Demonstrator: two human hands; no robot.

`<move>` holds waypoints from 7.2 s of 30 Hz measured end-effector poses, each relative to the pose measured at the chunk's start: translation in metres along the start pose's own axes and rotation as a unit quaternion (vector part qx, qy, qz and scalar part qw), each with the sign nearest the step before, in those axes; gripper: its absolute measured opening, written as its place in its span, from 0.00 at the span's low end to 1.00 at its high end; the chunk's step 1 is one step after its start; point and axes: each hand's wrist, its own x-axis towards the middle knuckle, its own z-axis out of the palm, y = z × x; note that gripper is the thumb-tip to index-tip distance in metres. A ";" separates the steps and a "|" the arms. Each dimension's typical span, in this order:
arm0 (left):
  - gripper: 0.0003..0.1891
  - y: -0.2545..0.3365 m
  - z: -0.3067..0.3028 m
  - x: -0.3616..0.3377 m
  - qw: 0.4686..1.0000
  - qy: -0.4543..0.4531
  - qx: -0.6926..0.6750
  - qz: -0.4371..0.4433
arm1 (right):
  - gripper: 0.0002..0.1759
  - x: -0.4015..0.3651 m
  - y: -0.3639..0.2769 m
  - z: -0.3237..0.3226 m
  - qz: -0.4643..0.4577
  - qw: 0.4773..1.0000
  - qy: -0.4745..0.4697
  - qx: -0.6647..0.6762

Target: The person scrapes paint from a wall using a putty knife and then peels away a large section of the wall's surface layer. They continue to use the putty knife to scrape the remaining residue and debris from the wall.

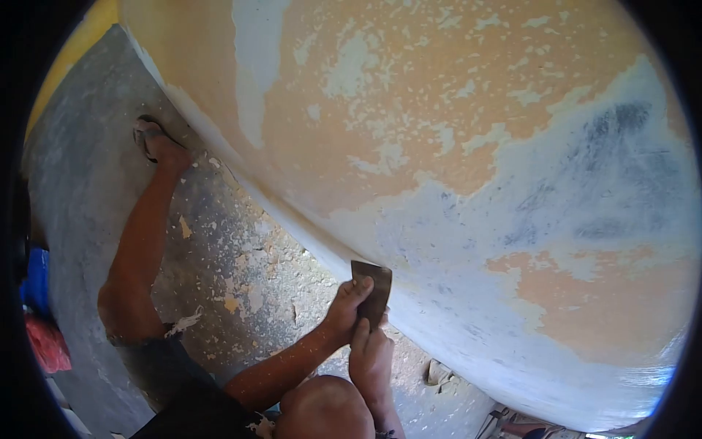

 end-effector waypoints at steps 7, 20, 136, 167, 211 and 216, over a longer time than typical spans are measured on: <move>0.19 -0.002 0.000 -0.003 1.000 -0.004 0.016 0.002 | 0.18 -0.008 0.008 -0.005 0.079 0.995 -0.046 0.050; 0.21 0.027 0.008 0.006 0.995 -0.057 0.024 0.079 | 0.17 0.014 -0.025 -0.012 0.082 0.991 -0.105 -0.017; 0.24 0.042 -0.016 0.007 0.994 0.066 0.056 0.071 | 0.08 0.014 0.004 0.031 -0.206 0.976 -0.003 -0.067; 0.24 0.048 -0.038 0.030 0.992 0.022 0.028 0.118 | 0.16 0.042 -0.025 0.038 -0.035 0.997 -0.070 0.000; 0.17 0.067 0.053 -0.258 0.906 -0.003 0.416 0.075 | 0.17 -0.173 -0.075 -0.047 -0.641 0.765 0.007 0.060; 0.20 0.027 0.070 -0.220 0.964 0.027 0.263 -0.026 | 0.14 -0.140 -0.045 -0.084 -0.550 0.796 0.048 0.250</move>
